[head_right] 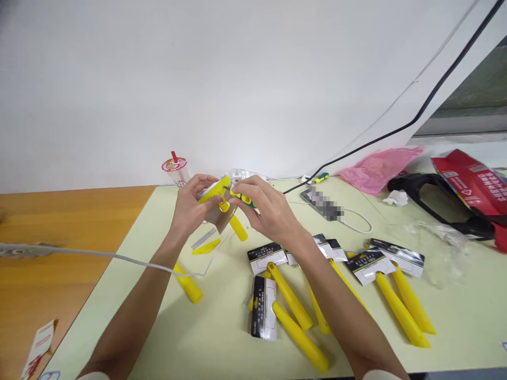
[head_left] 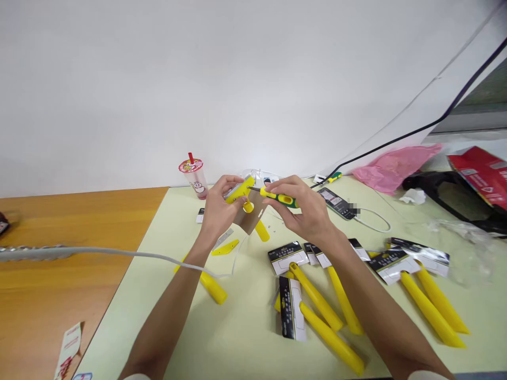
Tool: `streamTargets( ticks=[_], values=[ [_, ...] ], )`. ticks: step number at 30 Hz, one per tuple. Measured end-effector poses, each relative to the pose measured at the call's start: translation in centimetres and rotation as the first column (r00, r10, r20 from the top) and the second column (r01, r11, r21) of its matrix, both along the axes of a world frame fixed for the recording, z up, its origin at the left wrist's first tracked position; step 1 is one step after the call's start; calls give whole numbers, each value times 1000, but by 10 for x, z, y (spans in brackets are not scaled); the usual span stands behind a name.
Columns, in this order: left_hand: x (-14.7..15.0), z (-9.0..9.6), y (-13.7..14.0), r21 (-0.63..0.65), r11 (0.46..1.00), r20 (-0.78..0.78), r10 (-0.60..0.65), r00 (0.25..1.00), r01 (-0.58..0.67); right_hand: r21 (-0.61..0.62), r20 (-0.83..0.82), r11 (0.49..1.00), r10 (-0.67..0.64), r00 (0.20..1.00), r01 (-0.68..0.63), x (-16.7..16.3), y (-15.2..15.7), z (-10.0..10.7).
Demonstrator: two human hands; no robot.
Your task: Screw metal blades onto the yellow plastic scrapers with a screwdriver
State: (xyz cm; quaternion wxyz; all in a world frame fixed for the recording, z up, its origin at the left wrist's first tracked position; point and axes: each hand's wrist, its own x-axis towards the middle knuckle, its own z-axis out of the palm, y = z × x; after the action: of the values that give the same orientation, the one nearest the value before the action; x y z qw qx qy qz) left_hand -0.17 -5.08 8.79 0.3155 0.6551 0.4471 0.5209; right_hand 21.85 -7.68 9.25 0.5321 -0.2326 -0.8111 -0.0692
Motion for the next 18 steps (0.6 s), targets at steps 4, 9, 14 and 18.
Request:
streamTargets(
  ticks=[4, 9, 14, 18],
  values=[
    [1, -1, 0, 13, 1000, -10, -16, 1000, 16, 47, -54, 995, -90, 994, 93, -1, 0, -1],
    [-1, -1, 1, 18, 1000, 12, 3, 1000, -3, -74, -5, 996, 38, 999, -38, 0, -4, 4],
    [2, 0, -2, 38, 999, -12, -3, 1000, 3, 137, -125, 964, -210, 970, 227, -1, 2, -6],
    [7, 0, -6, 42, 999, -34, -4, 999, 6, 84, -176, 877, -455, 873, 474, -2, 0, -10]
  ],
)
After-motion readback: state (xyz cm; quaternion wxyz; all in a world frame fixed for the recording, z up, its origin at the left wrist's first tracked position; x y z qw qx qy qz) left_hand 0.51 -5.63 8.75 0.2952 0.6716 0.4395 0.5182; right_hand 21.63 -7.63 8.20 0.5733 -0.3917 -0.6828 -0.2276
